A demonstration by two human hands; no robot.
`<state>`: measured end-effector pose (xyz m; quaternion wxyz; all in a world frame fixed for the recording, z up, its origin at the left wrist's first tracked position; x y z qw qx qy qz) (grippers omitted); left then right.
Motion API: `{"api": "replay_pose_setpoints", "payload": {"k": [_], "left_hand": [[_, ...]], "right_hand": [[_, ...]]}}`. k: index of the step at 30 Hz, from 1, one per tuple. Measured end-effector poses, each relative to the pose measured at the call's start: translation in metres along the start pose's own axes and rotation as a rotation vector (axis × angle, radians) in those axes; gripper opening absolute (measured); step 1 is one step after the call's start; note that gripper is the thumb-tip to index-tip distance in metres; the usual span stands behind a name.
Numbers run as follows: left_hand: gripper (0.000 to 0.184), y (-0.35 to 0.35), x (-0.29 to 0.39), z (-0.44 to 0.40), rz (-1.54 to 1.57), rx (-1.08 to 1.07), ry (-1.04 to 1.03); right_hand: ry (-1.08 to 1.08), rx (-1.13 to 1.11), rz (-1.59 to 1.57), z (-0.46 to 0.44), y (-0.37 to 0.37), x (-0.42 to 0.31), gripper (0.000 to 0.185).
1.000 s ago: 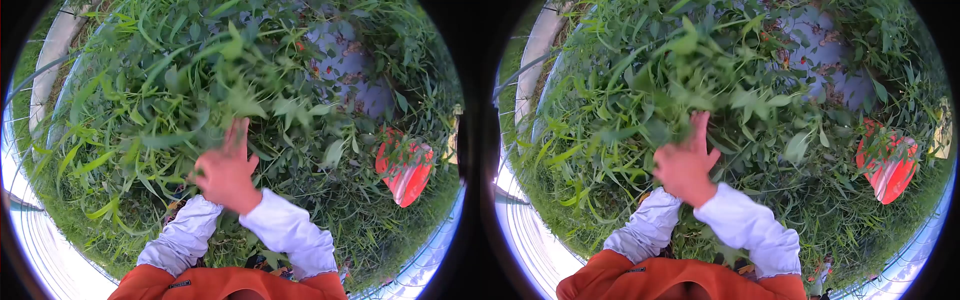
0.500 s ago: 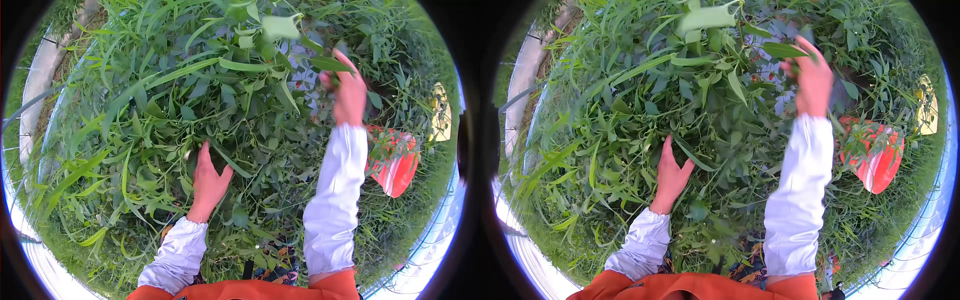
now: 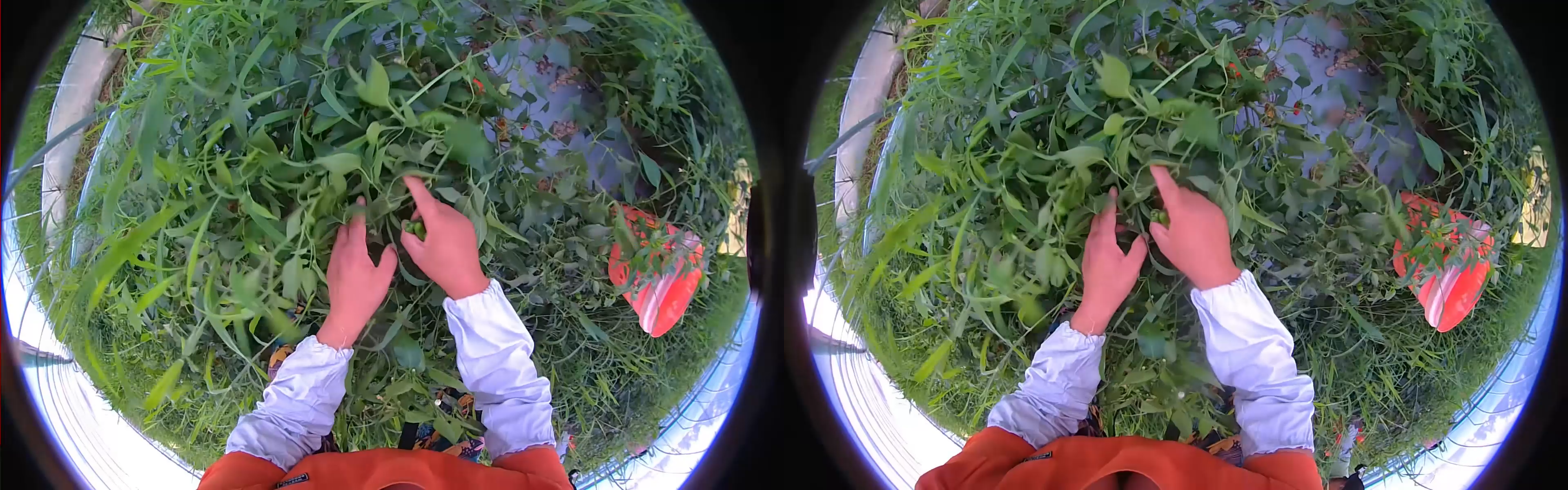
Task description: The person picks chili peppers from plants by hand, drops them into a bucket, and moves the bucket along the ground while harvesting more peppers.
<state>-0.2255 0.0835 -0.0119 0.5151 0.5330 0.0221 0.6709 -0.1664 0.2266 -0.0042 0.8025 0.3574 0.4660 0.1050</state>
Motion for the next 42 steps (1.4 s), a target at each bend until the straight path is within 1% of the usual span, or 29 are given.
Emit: {"api": "replay_pose_setpoints", "payload": {"k": [2, 3, 4, 5, 6, 7, 8, 10, 13, 15, 16, 19, 20, 22, 24, 25, 26, 28, 30, 32, 34, 35, 36, 38, 39, 40, 41, 42], "left_hand": [[0.075, -0.002, -0.001, 0.001, 0.001, 0.038, -0.012], [0.073, -0.003, -0.001, 0.000, 0.006, 0.032, 0.055], [0.073, -0.005, -0.003, 0.000, -0.015, 0.031, 0.058], [0.073, -0.006, -0.008, 0.000, -0.037, 0.030, 0.058], [0.073, -0.007, -0.012, 0.001, -0.059, 0.028, 0.058], [0.073, -0.008, -0.013, 0.001, -0.048, 0.034, 0.067], [0.072, -0.009, -0.014, 0.001, -0.036, 0.038, 0.075], [0.072, -0.010, -0.014, 0.001, -0.028, 0.033, 0.082], [0.072, -0.009, -0.011, 0.002, -0.026, 0.003, 0.106], [0.071, -0.008, -0.006, 0.002, -0.002, -0.026, 0.148], [0.071, -0.008, -0.006, 0.002, -0.009, -0.023, 0.131], [0.071, -0.010, -0.007, 0.004, -0.028, -0.024, 0.089], [0.071, -0.010, -0.007, 0.006, -0.030, -0.023, 0.079], [0.071, -0.010, -0.007, 0.007, -0.017, -0.030, 0.086], [0.069, -0.009, -0.005, 0.009, 0.015, -0.051, 0.119], [0.071, -0.010, -0.010, 0.008, -0.009, -0.019, 0.087], [0.070, -0.011, -0.014, 0.009, 0.005, -0.006, 0.061], [0.067, -0.010, -0.018, 0.011, 0.031, 0.021, 0.014], [0.065, -0.011, -0.017, 0.012, 0.055, 0.000, 0.018], [0.064, -0.011, -0.016, 0.010, 0.054, -0.038, 0.036], [0.064, -0.014, -0.016, 0.013, 0.027, -0.103, 0.077], [0.061, -0.016, -0.015, 0.012, 0.094, -0.105, 0.078], [0.061, -0.015, -0.014, 0.012, 0.075, -0.067, 0.056], [0.062, -0.013, -0.011, 0.013, 0.040, 0.003, 0.013], [0.059, -0.014, -0.012, 0.013, 0.120, -0.021, 0.088], [0.058, -0.015, -0.012, 0.014, 0.184, -0.078, 0.082], [0.057, -0.015, -0.011, 0.015, 0.249, -0.137, 0.073], [0.056, -0.017, -0.010, 0.016, 0.315, -0.196, 0.062]], "right_hand": [[-0.167, 0.019, -0.269, 0.007, 0.018, 0.003, 0.068], [-0.177, 0.121, -0.420, 0.011, 0.027, 0.009, 0.066], [-0.259, 0.155, -0.537, 0.013, 0.048, 0.011, 0.055], [-0.280, 0.246, -0.650, 0.012, 0.058, 0.023, 0.044], [-0.189, 0.368, -0.595, 0.007, 0.076, 0.032, 0.039], [-0.263, 0.446, -0.708, 0.004, 0.092, 0.036, 0.037], [-0.226, 0.547, -0.737, -0.002, 0.103, 0.048, 0.033], [-0.223, 0.641, -0.702, -0.018, 0.119, 0.054, 0.031], [-0.176, 0.541, -0.341, -0.047, 0.125, 0.039, 0.025], [0.060, 0.683, -0.169, -0.054, 0.132, 0.003, 0.020], [0.178, 0.747, -0.083, -0.057, 0.133, -0.019, 0.018], [0.543, 0.784, 0.204, -0.077, 0.126, -0.078, 0.012], [0.485, 0.607, 0.369, -0.089, 0.108, -0.082, 0.012], [0.343, 0.335, 0.669, -0.101, 0.071, -0.074, 0.009], [0.337, 0.301, 0.707, -0.094, 0.052, -0.060, 0.006], [0.335, 0.284, 0.728, -0.090, 0.048, -0.055, 0.005], [0.318, 0.316, 0.673, -0.076, 0.050, -0.051, 0.005], [0.192, 0.284, 0.613, -0.044, 0.052, -0.039, 0.006], [-0.020, 0.282, 0.395, -0.011, 0.058, -0.012, 0.010], [-0.126, 0.399, 0.125, 0.025, 0.061, 0.012, 0.017], [-0.284, 0.184, -0.047, 0.042, 0.060, 0.019, 0.016], [-0.359, 0.074, -0.130, 0.051, 0.060, 0.021, 0.016], [-0.347, -0.105, -0.559, 0.060, 0.051, 0.017, 0.012], [-0.232, -0.293, -0.759, 0.065, 0.052, -0.031, 0.012], [-0.091, -0.195, -0.685, 0.057, 0.054, -0.047, 0.013], [0.047, -0.095, -0.607, 0.047, 0.054, -0.064, 0.015], [0.148, 0.111, -0.553, 0.037, 0.045, -0.071, 0.016], [0.219, 0.254, -0.422, 0.025, 0.034, -0.074, 0.022]]}}
Point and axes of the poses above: each hand's wrist, its own z-axis away from the middle knuckle, its own y-axis out of the back of the hand, x = y × z, the point moved 6 cm from there along -z, towards the middle knuckle, and after that the axes turned 4 degrees about z, right-handed, at the moved point
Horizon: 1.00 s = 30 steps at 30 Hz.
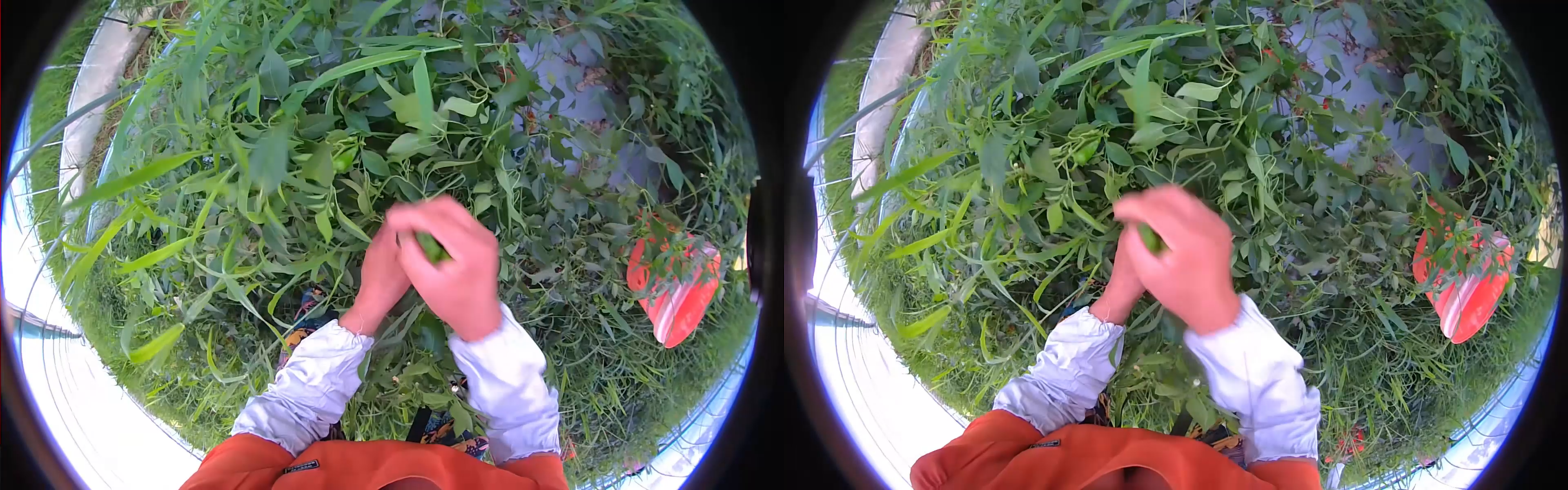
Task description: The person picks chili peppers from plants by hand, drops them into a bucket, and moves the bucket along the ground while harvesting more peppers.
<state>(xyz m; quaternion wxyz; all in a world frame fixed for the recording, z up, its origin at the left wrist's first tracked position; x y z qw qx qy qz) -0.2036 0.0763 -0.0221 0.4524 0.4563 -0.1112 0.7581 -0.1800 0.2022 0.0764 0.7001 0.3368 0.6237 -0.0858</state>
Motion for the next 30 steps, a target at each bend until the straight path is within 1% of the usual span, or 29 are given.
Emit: {"api": "replay_pose_setpoints", "payload": {"k": [1, 2, 4, 6, 7, 8, 9, 10, 11, 12, 13, 14, 16, 18, 19, 21, 22, 23, 24, 25, 26, 27, 28, 30], "left_hand": [[0.053, -0.004, -0.005, -0.002, -0.002, 0.042, -0.025], [0.052, -0.007, -0.018, -0.003, -0.067, 0.019, -0.027], [0.051, -0.009, -0.041, 0.002, -0.203, -0.029, -0.028], [0.054, -0.004, -0.043, 0.012, 0.027, 0.038, -0.058], [0.055, -0.002, -0.025, 0.012, 0.087, 0.045, -0.081], [0.056, 0.001, -0.015, 0.009, 0.149, 0.055, -0.106], [0.063, 0.003, -0.017, 0.004, 0.122, 0.039, -0.003], [0.071, 0.005, -0.019, 0.000, 0.092, 0.020, 0.100], [0.073, 0.004, -0.021, 0.002, 0.058, 0.040, 0.096], [0.076, 0.003, -0.023, 0.003, 0.024, 0.063, 0.089], [0.076, 0.002, -0.023, 0.003, 0.006, 0.049, 0.083], [0.077, 0.001, -0.024, 0.002, -0.014, 0.038, 0.076], [0.079, 0.000, -0.020, 0.005, -0.079, 0.014, 0.062], [0.080, -0.001, -0.012, 0.006, -0.171, -0.012, 0.042], [0.083, -0.001, -0.008, 0.007, -0.206, -0.027, 0.053], [0.082, -0.003, 0.004, 0.009, -0.273, -0.115, 0.097], [0.082, -0.004, 0.005, 0.011, -0.307, -0.155, 0.123], [0.081, -0.007, 0.005, 0.013, -0.417, -0.139, 0.022], [0.081, -0.009, 0.003, 0.014, -0.479, -0.189, 0.039], [0.081, -0.011, 0.002, 0.015, -0.538, -0.237, 0.055], [0.081, -0.012, 0.001, 0.016, -0.594, -0.284, 0.068], [0.082, -0.017, -0.006, 0.019, -0.664, -0.264, -0.058], [0.083, -0.018, -0.011, 0.021, -0.668, -0.273, -0.083], [0.083, -0.020, -0.013, 0.021, -0.675, -0.294, -0.132]], "right_hand": [[0.057, 0.084, 0.104, -0.011, -0.014, 0.004, 0.026], [0.108, 0.126, 0.256, -0.021, -0.029, 0.005, 0.026], [0.107, 0.017, 0.397, -0.036, -0.055, 0.002, 0.023], [0.076, 0.025, 0.282, -0.033, -0.062, -0.002, 0.022], [0.059, 0.033, 0.239, -0.033, -0.055, -0.004, 0.022], [-0.026, 0.006, 0.050, -0.027, -0.037, -0.005, 0.021], [-0.046, 0.023, 0.044, -0.019, -0.003, -0.011, 0.020], [0.098, 0.177, 0.233, -0.009, 0.041, -0.017, 0.018], [0.094, 0.328, 0.394, 0.003, 0.090, -0.018, 0.012], [0.019, 0.399, 0.593, 0.019, 0.142, -0.010, 0.013], [-0.053, 0.525, 0.742, 0.032, 0.198, -0.001, 0.013], [-0.121, 0.671, 0.740, 0.055, 0.271, 0.028, 0.012], [-0.164, 0.773, 1.072, 0.083, 0.396, 0.050, 0.012], [-0.269, 0.671, 1.342, 0.105, 0.508, 0.071, 0.030], [-0.481, 0.612, 1.439, 0.112, 0.543, 0.080, 0.038], [-0.910, 0.465, 1.594, 0.126, 0.599, 0.097, 0.055], [-0.911, 0.508, 1.713, 0.132, 0.626, 0.109, 0.060], [-0.910, 0.547, 1.834, 0.139, 0.651, 0.127, 0.066], [-0.906, 0.585, 1.956, 0.140, 0.661, 0.135, 0.072], [-0.581, 0.498, 1.741, 0.115, 0.648, 0.140, 0.061], [-0.501, 0.611, 1.530, 0.085, 0.615, 0.136, 0.055], [-0.391, 0.652, 1.332, 0.048, 0.567, 0.131, 0.045], [-0.282, 0.679, 1.132, 0.011, 0.519, 0.125, 0.036], [-0.217, 0.635, 0.951, -0.070, 0.425, 0.119, 0.031]]}}
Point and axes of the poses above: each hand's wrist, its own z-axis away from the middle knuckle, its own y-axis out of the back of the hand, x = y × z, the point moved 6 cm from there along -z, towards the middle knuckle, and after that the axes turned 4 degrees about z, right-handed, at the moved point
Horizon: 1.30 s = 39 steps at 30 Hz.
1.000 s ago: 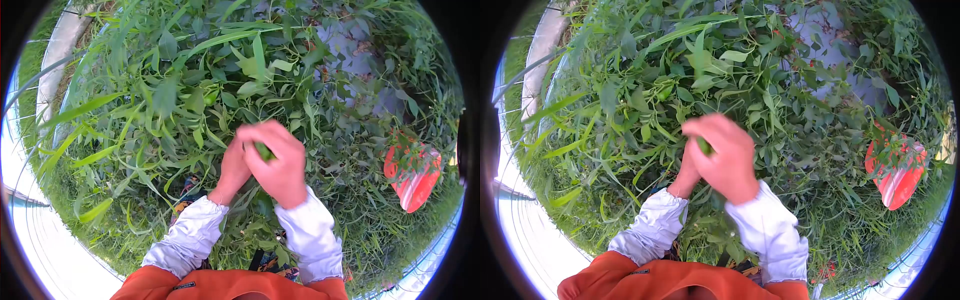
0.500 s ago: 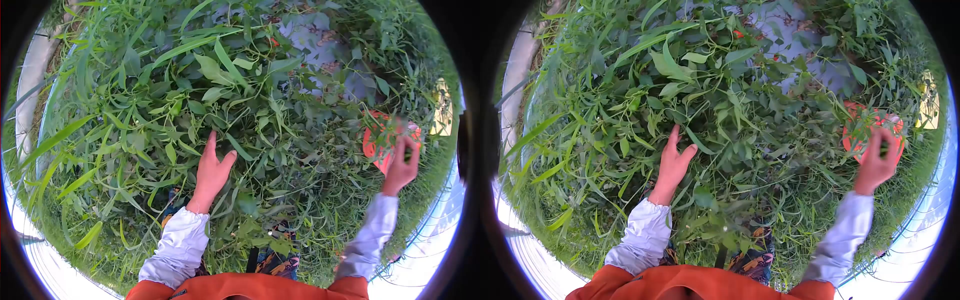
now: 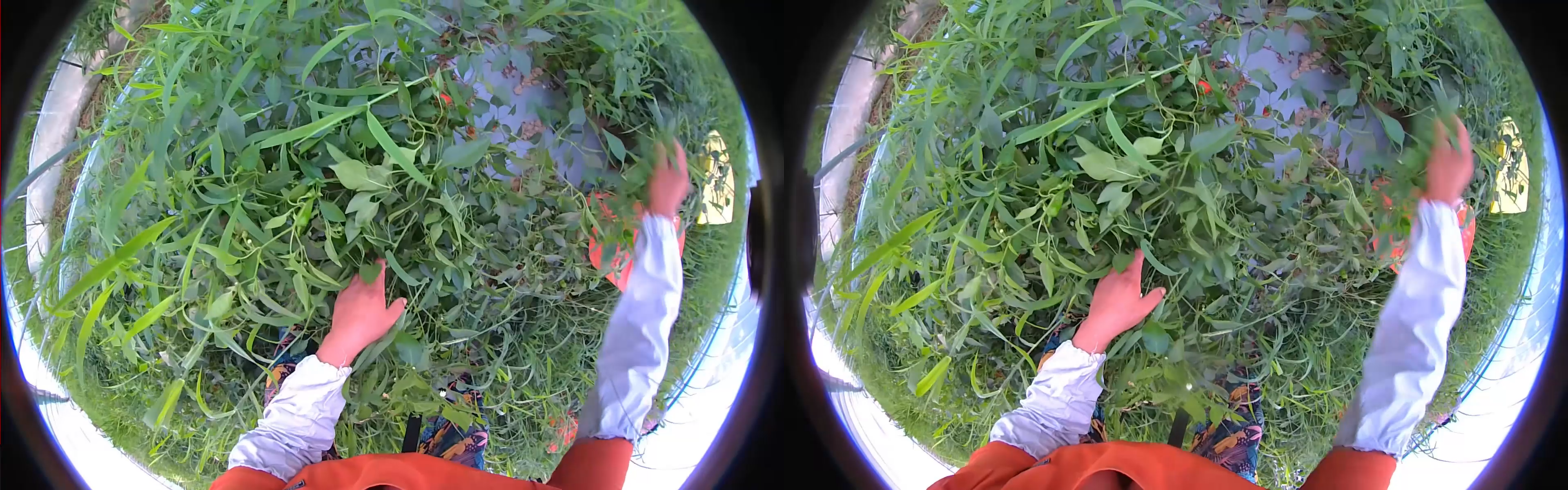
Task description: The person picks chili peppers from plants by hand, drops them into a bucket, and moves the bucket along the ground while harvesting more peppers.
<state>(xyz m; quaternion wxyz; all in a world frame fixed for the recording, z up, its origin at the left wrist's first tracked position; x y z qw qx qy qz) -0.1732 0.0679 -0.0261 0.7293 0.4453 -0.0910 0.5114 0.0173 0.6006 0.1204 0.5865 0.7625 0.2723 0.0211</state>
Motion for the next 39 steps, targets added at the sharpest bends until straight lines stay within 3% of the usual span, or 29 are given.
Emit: {"api": "replay_pose_setpoints", "payload": {"k": [1, 2, 3, 4, 6, 7, 8, 9, 10, 12, 13, 16, 17, 20, 24, 26, 27, 29, 32, 33, 36, 37, 39], "left_hand": [[0.083, 0.002, 0.001, -0.001, 0.022, -0.056, 0.048], [0.083, 0.002, 0.001, -0.001, 0.032, -0.055, 0.049], [0.083, 0.002, 0.000, -0.001, 0.042, -0.050, 0.051], [0.083, 0.003, -0.001, -0.001, 0.051, -0.045, 0.053], [0.083, 0.006, 0.002, -0.002, 0.035, -0.066, 0.058], [0.083, 0.006, 0.002, -0.001, 0.027, -0.081, 0.063], [0.081, 0.008, 0.002, 0.000, 0.018, -0.017, 0.034], [0.078, 0.007, 0.002, 0.002, 0.015, 0.045, 0.004], [0.076, 0.008, 0.004, 0.001, 0.014, 0.114, -0.027], [0.064, 0.029, 0.014, -0.006, 0.035, 0.011, 0.172], [0.058, 0.036, 0.015, -0.006, 0.046, -0.041, 0.274], [0.040, 0.065, 0.023, 0.004, 0.469, 0.551, -0.136], [0.041, 0.064, 0.023, 0.009, 0.562, 0.494, -0.125], [0.039, 0.090, 0.056, -0.011, 0.100, 0.563, -0.197], [0.053, 0.012, 0.025, -0.025, -0.122, -0.072, 0.027], [0.056, 0.007, 0.033, -0.018, -0.116, -0.036, -0.050], [0.057, 0.007, 0.033, -0.019, -0.091, -0.022, -0.037], [0.068, 0.003, 0.028, -0.022, -0.047, 0.057, -0.034], [0.079, 0.005, 0.022, -0.027, 0.384, 0.144, 0.100], [0.086, 0.010, 0.028, -0.029, 0.402, 0.122, 0.094], [0.088, -0.009, 0.028, -0.029, 0.139, -0.006, 0.008], [0.088, -0.017, 0.025, -0.028, 0.043, -0.089, 0.066], [0.087, -0.016, 0.023, -0.032, 0.022, -0.036, 0.051]], "right_hand": [[0.229, -0.002, 0.169, -0.002, -0.027, -0.066, 0.036], [0.041, -0.102, -0.065, -0.010, -0.065, -0.092, 0.045], [0.070, -0.215, -0.161, -0.020, -0.113, -0.111, 0.056], [-0.197, -0.414, -0.402, -0.017, -0.163, -0.131, 0.066], [-0.303, -0.680, -0.428, 0.003, -0.264, -0.166, 0.086], [-0.281, -0.730, -0.624, 0.041, -0.281, -0.215, 0.085], [-0.099, -0.973, -0.606, 0.074, -0.287, -0.265, 0.082], [-0.151, -1.061, -0.590, 0.116, -0.297, -0.300, 0.079], [0.108, -1.123, -0.444, 0.155, -0.276, -0.325, 0.069], [0.647, -1.099, -0.182, 0.237, -0.235, -0.372, 0.048], [0.710, -1.051, -0.137, 0.262, -0.216, -0.358, 0.045], [0.947, -0.764, -0.099, 0.307, -0.182, -0.294, 0.058], [0.929, -0.819, -0.126, 0.316, -0.174, -0.278, 0.063], [0.872, -0.915, -0.185, 0.328, -0.160, -0.236, 0.077], [0.835, -0.929, -0.244, 0.326, -0.161, -0.212, 0.086], [0.751, -0.970, -0.298, 0.324, -0.151, -0.206, 0.093], [0.741, -0.906, -0.299, 0.325, -0.144, -0.204, 0.079], [0.742, -0.919, -0.263, 0.334, -0.142, -0.198, 0.077], [0.752, -0.951, -0.202, 0.346, -0.145, -0.188, 0.071], [0.754, -0.942, -0.195, 0.358, -0.152, -0.177, 0.070], [0.731, -0.959, -0.184, 0.364, -0.156, -0.172, 0.065], [0.717, -0.951, -0.197, 0.359, -0.151, -0.183, 0.065], [0.676, -0.958, -0.241, 0.343, -0.133, -0.207, 0.058]]}}
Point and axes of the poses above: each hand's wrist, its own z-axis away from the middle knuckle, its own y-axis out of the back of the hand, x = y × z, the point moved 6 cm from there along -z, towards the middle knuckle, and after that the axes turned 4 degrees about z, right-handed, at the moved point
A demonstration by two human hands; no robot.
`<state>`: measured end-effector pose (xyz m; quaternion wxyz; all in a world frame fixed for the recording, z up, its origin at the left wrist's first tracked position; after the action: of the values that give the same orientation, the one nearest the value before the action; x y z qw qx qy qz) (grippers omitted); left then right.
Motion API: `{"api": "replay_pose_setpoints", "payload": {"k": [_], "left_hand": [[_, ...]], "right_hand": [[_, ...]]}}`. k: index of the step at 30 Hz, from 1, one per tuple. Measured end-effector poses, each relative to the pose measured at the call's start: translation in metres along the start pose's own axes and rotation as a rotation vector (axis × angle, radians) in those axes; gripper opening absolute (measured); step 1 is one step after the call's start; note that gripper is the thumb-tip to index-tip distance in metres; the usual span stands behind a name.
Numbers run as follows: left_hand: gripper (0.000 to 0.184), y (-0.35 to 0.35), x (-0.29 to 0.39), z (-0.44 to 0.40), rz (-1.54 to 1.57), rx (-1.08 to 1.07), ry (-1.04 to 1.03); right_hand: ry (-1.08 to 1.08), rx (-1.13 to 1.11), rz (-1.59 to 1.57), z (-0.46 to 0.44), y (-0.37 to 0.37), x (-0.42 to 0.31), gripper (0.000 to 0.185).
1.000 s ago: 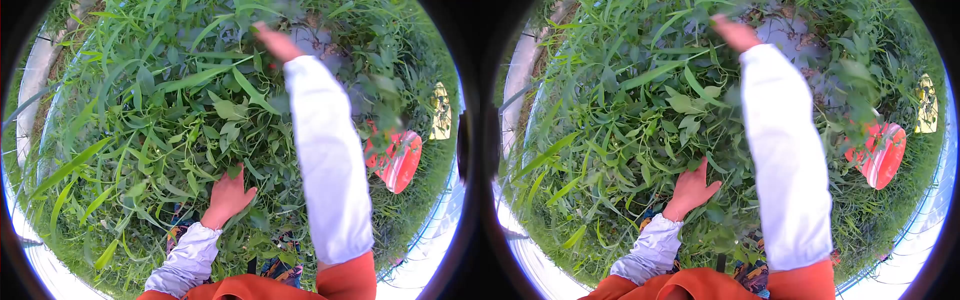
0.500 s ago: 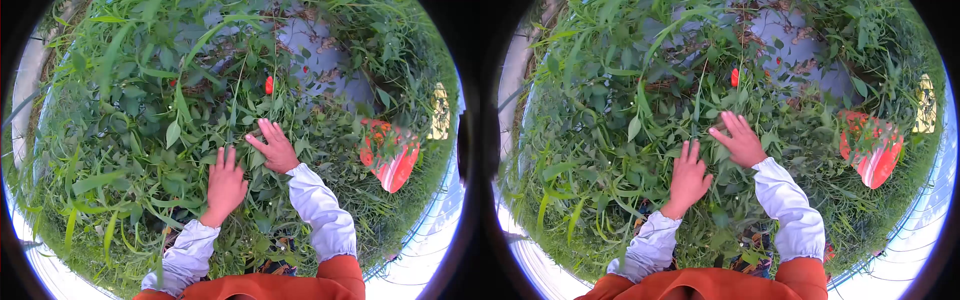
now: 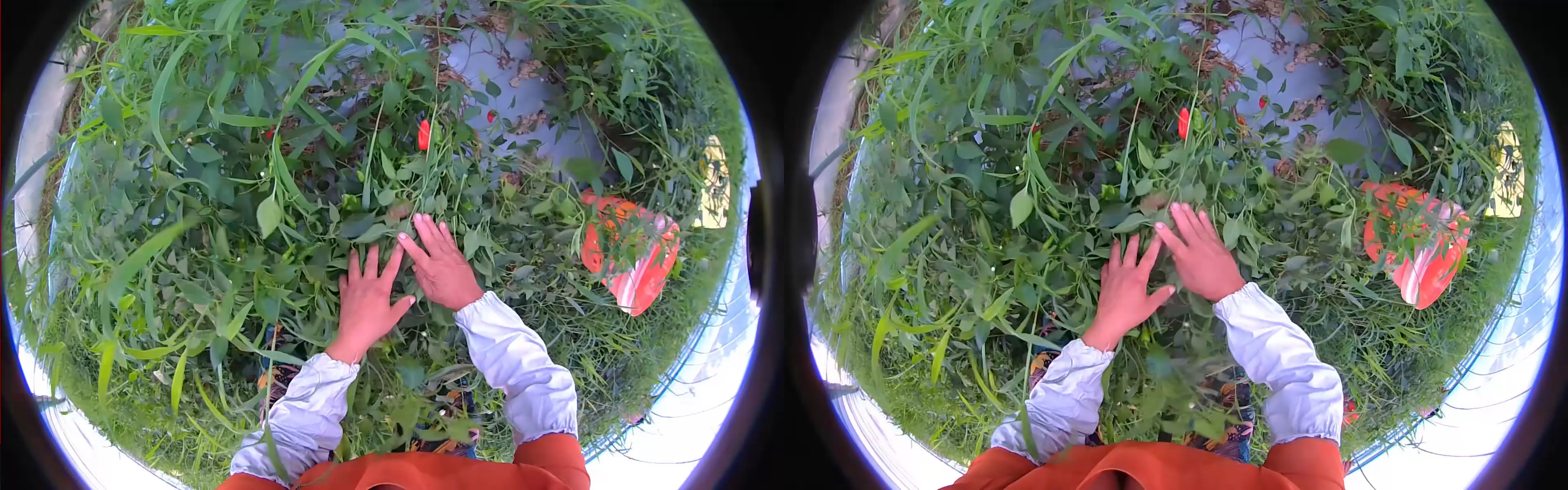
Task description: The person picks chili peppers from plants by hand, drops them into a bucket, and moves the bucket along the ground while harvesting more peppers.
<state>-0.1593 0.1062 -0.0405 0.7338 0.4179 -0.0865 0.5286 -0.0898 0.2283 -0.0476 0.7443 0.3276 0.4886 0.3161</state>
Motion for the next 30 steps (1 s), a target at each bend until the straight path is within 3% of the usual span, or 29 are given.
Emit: {"api": "replay_pose_setpoints", "payload": {"k": [5, 6, 9, 12, 16, 21, 24, 27, 30], "left_hand": [[0.069, -0.012, -0.006, 0.000, -0.117, -0.050, -0.003], [0.048, -0.007, -0.004, 0.000, -0.041, -0.020, 0.036], [0.059, -0.002, -0.013, -0.008, 0.178, 0.099, 0.084], [0.072, 0.033, -0.008, -0.007, 0.690, 0.271, 0.079], [0.076, 0.033, 0.000, -0.010, 0.154, 0.163, 0.025], [0.070, 0.012, -0.002, -0.016, -0.030, 0.066, 0.050], [0.070, 0.009, -0.001, -0.018, -0.088, 0.055, 0.054], [0.072, 0.004, 0.001, -0.017, -0.127, 0.051, 0.061], [0.074, 0.000, -0.001, -0.017, -0.146, 0.034, 0.067]], "right_hand": [[0.020, -0.038, -0.164, -0.015, 0.038, -0.013, 0.045], [0.023, -0.045, -0.178, -0.018, 0.046, -0.014, 0.043], [-0.039, 0.005, -0.188, -0.028, 0.055, -0.012, 0.039], [-0.053, 0.078, -0.079, -0.032, 0.051, -0.014, 0.035], [-0.073, 0.082, -0.142, -0.025, 0.031, -0.007, 0.040], [-0.104, 0.151, -0.277, -0.028, 0.033, 0.005, 0.030], [-0.468, 0.015, -0.202, -0.046, 0.050, 0.000, 0.029], [-0.293, 0.414, 0.181, -0.087, 0.071, -0.025, 0.030], [-0.418, 0.230, 0.423, -0.124, 0.039, -0.010, 0.023]]}}
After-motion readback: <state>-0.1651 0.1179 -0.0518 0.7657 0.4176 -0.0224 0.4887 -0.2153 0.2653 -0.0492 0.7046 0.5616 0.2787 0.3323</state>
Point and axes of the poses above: each hand's wrist, its own z-axis away from the middle knuckle, its own y-axis out of the back of the hand, x = y × z, the point moved 6 cm from there along -z, towards the middle knuckle, and after that the axes turned 4 degrees about z, right-handed, at the moved point
